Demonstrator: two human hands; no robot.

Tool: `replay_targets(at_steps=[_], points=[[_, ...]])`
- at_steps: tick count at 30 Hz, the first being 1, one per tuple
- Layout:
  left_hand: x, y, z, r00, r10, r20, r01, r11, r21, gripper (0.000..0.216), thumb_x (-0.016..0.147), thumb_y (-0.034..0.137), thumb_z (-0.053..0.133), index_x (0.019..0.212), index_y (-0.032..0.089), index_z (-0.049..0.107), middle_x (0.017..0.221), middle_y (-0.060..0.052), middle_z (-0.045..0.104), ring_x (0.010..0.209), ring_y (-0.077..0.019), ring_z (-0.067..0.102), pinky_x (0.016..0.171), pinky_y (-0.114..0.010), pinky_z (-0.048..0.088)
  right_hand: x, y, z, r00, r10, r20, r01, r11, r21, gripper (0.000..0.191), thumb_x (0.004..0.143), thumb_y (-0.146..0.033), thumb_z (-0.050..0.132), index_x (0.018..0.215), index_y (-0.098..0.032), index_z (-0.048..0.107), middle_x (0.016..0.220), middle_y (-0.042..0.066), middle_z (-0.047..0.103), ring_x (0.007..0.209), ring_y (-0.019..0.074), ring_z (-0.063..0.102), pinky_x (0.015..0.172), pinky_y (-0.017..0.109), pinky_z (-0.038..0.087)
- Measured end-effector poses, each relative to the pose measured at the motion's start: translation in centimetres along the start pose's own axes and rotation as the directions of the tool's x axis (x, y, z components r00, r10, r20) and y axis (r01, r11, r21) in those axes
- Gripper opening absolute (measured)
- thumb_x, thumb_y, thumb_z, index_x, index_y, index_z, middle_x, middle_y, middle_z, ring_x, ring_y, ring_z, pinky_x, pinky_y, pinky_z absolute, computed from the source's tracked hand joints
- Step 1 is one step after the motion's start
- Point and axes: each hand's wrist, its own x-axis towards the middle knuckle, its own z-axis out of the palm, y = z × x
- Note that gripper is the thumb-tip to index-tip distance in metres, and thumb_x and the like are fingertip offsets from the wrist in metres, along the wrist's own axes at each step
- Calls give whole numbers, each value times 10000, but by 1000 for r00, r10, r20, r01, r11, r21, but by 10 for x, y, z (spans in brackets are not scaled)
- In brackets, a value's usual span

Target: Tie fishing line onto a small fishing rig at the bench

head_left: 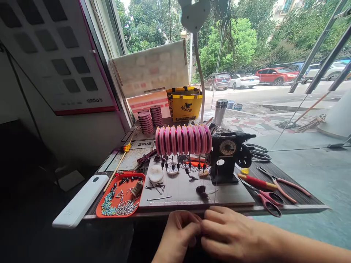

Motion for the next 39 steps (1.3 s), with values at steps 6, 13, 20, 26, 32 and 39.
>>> replay_targets(at_steps=[6, 13, 20, 26, 32, 39], points=[[8, -14, 1, 990, -120, 74, 131, 974, -187, 73, 468, 205, 553, 503, 143, 536, 597, 9, 534, 459, -61, 379, 470, -223, 219, -8, 2, 9, 996, -39, -83, 40, 999, 2, 376, 890, -77, 270, 802, -59, 634, 606, 58, 553, 553, 149, 399, 535, 302, 354], [-1, -1, 3, 996, 87, 3, -87, 993, 84, 72, 548, 177, 572, 494, 133, 551, 605, -19, 559, 520, -95, 428, 521, -237, 278, -8, -3, -2, 997, 67, 38, -71, 989, 130, 268, 845, -70, 312, 792, -138, 566, 738, 52, 611, 651, 158, 461, 656, 309, 385], [-3, -3, -5, 928, 370, 53, -363, 859, 360, 193, 701, 273, 605, 553, 148, 607, 697, -17, 497, 668, -130, 459, 598, -233, 317, 5, -2, -5, 881, 473, -16, -366, 703, 610, 254, 889, -212, 441, 654, -161, 522, 623, 21, 543, 602, 116, 439, 559, 206, 355], [-5, -18, 3, 844, 521, -127, -425, 794, 435, 263, 773, 332, 564, 585, 150, 590, 720, -11, 454, 583, -93, 410, 505, -223, 278, 12, 7, 5, 708, 691, 145, -374, 194, 907, 242, 822, -358, 588, 736, -133, 560, 659, -4, 521, 623, 105, 460, 589, 206, 363], [-7, -26, 10, 713, 662, -232, -498, 711, 496, 183, 771, 243, 545, 613, 162, 588, 733, 2, 445, 536, -67, 388, 487, -205, 291, 19, 8, 4, 661, 726, 187, -287, 14, 958, 308, 779, -403, 628, 710, -128, 508, 663, 0, 506, 631, 107, 456, 604, 224, 361], [1, -35, 7, 828, 486, -280, -456, 874, 168, 243, 721, 349, 629, 564, 167, 591, 711, 2, 459, 665, -114, 504, 614, -208, 394, 20, 8, 3, 640, 744, 190, -275, -9, 961, 316, 758, -428, 641, 711, -137, 526, 683, 16, 563, 641, 119, 493, 622, 241, 385]])
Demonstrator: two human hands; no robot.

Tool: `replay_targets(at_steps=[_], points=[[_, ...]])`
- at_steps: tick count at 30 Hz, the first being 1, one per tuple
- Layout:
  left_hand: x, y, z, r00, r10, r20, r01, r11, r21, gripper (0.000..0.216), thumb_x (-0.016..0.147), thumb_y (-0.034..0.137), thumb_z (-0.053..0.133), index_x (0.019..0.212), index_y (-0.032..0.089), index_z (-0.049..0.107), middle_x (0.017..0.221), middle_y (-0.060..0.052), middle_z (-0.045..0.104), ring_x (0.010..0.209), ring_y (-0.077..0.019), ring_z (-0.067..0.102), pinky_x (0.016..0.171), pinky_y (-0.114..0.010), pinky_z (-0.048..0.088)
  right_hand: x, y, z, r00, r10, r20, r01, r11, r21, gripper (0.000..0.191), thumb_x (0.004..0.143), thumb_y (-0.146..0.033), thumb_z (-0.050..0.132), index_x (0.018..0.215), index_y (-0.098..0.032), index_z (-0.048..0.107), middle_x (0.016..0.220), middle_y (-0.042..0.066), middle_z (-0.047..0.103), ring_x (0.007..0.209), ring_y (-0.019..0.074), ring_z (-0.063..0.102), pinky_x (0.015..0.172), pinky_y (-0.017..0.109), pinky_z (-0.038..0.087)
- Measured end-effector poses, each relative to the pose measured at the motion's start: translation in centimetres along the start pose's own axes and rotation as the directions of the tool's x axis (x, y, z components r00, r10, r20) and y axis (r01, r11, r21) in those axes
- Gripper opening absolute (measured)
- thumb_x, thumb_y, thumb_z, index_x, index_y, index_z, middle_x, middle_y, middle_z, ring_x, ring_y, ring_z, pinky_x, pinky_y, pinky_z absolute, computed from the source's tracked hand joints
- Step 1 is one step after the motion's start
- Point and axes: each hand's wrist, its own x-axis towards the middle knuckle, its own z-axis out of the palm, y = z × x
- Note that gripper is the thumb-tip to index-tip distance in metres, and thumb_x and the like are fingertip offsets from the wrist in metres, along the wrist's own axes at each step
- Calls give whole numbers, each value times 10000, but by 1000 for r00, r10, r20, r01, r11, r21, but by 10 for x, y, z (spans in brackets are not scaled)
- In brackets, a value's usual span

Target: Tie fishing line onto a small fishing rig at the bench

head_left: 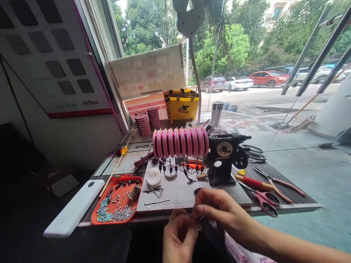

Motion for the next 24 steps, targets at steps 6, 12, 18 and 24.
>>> replay_targets(at_steps=[6, 12, 18, 24], points=[[-6, 2, 5, 765, 643, 30, -542, 619, 569, 173, 807, 31, 474, 766, 175, 562, 815, 7, 442, 604, -46, 445, 557, -151, 379, 4, -5, 0, 999, 48, -7, -47, 998, 28, 313, 739, -425, 633, 716, -135, 517, 659, 11, 573, 586, 101, 482, 597, 232, 377], [6, 4, -7, 442, 836, 324, -764, 163, 624, 206, 716, -78, 551, 833, 90, 574, 817, -82, 607, 650, -111, 496, 571, -204, 477, 10, -8, 0, 997, 72, -2, -72, 997, -4, 260, 719, -372, 598, 700, -139, 483, 611, -18, 513, 538, 74, 395, 541, 214, 311], [11, 10, -14, 418, 779, 468, -846, 146, 512, 243, 688, -96, 525, 810, 100, 601, 767, -84, 683, 585, -123, 498, 515, -221, 448, 11, -9, -2, 997, 63, 40, -59, 994, -97, 177, 735, -291, 557, 696, -136, 481, 643, -9, 490, 580, 88, 394, 536, 215, 305], [14, 23, -13, 940, -210, 270, 188, 977, 105, 130, 683, 188, 579, 562, 142, 565, 548, 15, 501, 508, -84, 445, 489, -203, 309, -10, -9, -8, 863, -284, 418, 505, 495, -707, 164, 756, -52, 492, 877, -156, 530, 859, 34, 566, 693, 118, 471, 603, 229, 355]])
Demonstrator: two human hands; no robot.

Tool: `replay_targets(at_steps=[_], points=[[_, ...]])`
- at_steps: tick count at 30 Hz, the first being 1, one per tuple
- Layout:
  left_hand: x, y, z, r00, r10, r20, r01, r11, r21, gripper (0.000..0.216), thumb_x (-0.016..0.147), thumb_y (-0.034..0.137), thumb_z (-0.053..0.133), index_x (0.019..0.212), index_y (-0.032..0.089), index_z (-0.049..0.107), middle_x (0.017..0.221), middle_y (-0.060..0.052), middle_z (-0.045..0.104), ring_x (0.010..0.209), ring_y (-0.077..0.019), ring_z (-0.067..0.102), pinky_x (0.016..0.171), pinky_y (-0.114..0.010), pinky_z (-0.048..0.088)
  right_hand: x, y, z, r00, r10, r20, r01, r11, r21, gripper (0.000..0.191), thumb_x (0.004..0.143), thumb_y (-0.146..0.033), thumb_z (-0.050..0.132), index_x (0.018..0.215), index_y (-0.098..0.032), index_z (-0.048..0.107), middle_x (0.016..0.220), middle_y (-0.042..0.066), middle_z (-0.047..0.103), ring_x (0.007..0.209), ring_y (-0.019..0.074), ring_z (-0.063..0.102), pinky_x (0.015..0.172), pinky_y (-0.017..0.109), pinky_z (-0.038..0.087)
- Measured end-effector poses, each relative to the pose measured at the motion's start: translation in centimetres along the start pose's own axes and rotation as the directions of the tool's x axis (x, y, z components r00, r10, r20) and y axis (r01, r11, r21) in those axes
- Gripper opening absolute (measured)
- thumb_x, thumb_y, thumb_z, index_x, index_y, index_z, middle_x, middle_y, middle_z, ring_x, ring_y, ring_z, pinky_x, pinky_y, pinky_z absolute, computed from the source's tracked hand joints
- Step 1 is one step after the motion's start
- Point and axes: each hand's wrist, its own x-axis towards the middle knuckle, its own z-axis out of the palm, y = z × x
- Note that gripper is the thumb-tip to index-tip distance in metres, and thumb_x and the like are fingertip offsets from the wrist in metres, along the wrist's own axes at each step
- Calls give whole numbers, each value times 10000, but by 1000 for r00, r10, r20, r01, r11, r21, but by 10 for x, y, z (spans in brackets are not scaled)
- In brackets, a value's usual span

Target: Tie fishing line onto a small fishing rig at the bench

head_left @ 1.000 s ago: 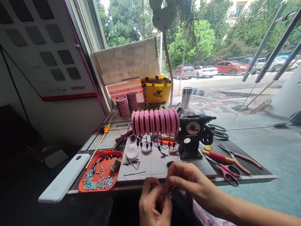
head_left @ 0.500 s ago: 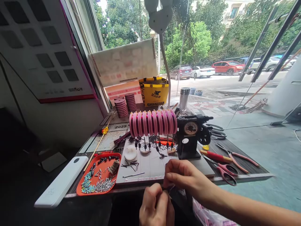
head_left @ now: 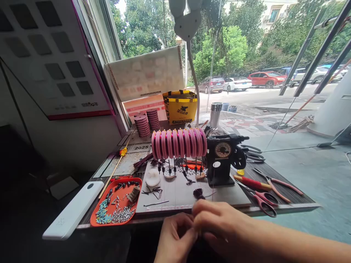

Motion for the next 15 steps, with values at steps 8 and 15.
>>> replay_targets(at_steps=[8, 15], points=[[0, 8, 4, 902, -403, 155, 425, 759, -494, 70, 487, 181, 599, 542, 141, 579, 590, 16, 534, 449, -53, 369, 508, -226, 266, -15, 16, 26, 913, -405, -37, 359, 845, -397, 279, 890, -124, 347, 681, -126, 532, 597, -4, 467, 544, 121, 300, 527, 278, 298], [0, 7, -1, 993, -117, 35, 121, 981, -152, 150, 579, 180, 648, 477, 119, 557, 608, -10, 531, 505, -71, 398, 483, -222, 226, -7, 2, 16, 985, -164, -54, 159, 983, -89, 237, 882, -114, 380, 704, -145, 534, 647, 5, 525, 603, 115, 384, 596, 245, 346]])
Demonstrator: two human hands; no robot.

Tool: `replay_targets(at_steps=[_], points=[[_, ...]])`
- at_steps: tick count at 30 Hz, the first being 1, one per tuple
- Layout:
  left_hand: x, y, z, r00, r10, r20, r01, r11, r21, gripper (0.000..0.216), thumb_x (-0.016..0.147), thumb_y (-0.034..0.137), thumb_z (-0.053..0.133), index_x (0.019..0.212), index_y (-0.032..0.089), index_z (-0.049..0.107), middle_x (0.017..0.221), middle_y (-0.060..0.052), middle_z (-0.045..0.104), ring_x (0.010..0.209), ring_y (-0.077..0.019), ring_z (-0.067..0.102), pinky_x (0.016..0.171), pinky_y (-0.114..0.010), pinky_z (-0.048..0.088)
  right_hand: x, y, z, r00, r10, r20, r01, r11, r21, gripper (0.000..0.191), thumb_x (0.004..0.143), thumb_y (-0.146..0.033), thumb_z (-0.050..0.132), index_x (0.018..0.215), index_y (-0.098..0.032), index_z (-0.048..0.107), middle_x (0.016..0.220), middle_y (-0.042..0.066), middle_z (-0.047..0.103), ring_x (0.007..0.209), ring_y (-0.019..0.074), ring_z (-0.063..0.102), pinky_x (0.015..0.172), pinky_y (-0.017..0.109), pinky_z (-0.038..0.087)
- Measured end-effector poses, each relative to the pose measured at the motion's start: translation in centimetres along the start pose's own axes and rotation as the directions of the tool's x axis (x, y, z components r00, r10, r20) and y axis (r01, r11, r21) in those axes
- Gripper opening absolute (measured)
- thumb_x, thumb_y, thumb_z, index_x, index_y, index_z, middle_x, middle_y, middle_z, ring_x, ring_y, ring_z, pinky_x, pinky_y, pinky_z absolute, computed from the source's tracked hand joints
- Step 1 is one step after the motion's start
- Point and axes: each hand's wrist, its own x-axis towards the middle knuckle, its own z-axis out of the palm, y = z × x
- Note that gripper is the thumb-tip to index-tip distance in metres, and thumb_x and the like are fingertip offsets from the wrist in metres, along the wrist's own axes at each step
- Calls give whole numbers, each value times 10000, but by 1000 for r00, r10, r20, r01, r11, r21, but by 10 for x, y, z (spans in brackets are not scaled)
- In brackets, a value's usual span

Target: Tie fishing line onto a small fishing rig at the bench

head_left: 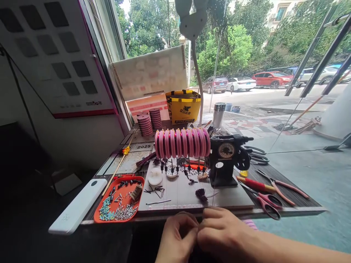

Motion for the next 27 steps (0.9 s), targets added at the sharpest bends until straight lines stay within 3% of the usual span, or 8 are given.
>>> replay_targets(at_steps=[3, 7, 10, 12, 15, 18, 21, 27], points=[[-2, -9, 0, 898, 439, -20, -391, 820, 418, 171, 740, 214, 575, 588, 138, 594, 698, -8, 499, 543, -70, 404, 496, -200, 294, 9, 0, -4, 933, 358, 31, -331, 820, 467, 221, 868, -251, 489, 679, -142, 524, 643, 3, 498, 600, 98, 414, 562, 208, 341], [-3, -24, 2, 491, 869, 63, -540, 247, 805, 155, 793, 18, 483, 753, 132, 579, 804, -30, 482, 593, -66, 477, 554, -162, 404, 25, 8, -6, 806, 569, 161, -424, 366, 829, 355, 767, -462, 625, 755, -127, 508, 698, 16, 519, 657, 109, 457, 629, 229, 362], [1, -25, -1, 220, 904, 366, -528, -205, 824, 152, 726, -37, 544, 807, 79, 600, 847, -92, 608, 612, -108, 520, 566, -207, 455, 33, 12, -9, 798, 565, 208, -442, 315, 840, 422, 709, -516, 654, 746, -130, 487, 678, 8, 511, 623, 98, 436, 605, 225, 340], [3, -19, -3, 175, 860, 479, -581, -302, 755, 169, 702, -52, 543, 785, 76, 615, 793, -96, 662, 570, -120, 516, 524, -228, 446, 33, 11, -11, 809, 543, 224, -450, 327, 831, 387, 731, -485, 634, 742, -127, 487, 686, 16, 519, 622, 100, 434, 602, 229, 340], [1, -5, -5, 573, 798, 188, -665, 318, 676, 182, 724, 4, 502, 640, 127, 608, 670, -53, 634, 561, -111, 523, 512, -209, 403, 25, 8, -13, 850, 513, 122, -441, 565, 697, 188, 798, -306, 576, 817, -136, 499, 719, 7, 519, 631, 98, 427, 584, 221, 340], [-1, 8, -2, 993, 88, -77, -83, 994, 64, 103, 628, 139, 573, 525, 135, 570, 575, -4, 572, 452, -54, 422, 443, -185, 291, 13, 5, -11, 993, 116, -24, -113, 987, 114, 76, 802, -109, 498, 853, -161, 520, 787, 14, 555, 645, 109, 428, 557, 238, 313], [-2, 15, 0, 948, -317, 3, 295, 879, -373, 63, 502, 141, 598, 545, 132, 553, 520, 40, 522, 429, -33, 382, 432, -165, 228, 5, 4, -2, 974, -224, 44, 226, 917, -327, 153, 848, -93, 428, 748, -141, 534, 714, 10, 550, 594, 119, 371, 536, 279, 290], [-2, 14, 2, 963, -271, 8, 261, 917, -302, 87, 497, 154, 618, 498, 124, 536, 488, 44, 462, 409, -29, 345, 439, -182, 179, 5, 0, 3, 971, -236, -26, 221, 938, -266, 290, 920, -115, 332, 752, -133, 568, 665, 9, 568, 606, 128, 387, 564, 284, 312]])
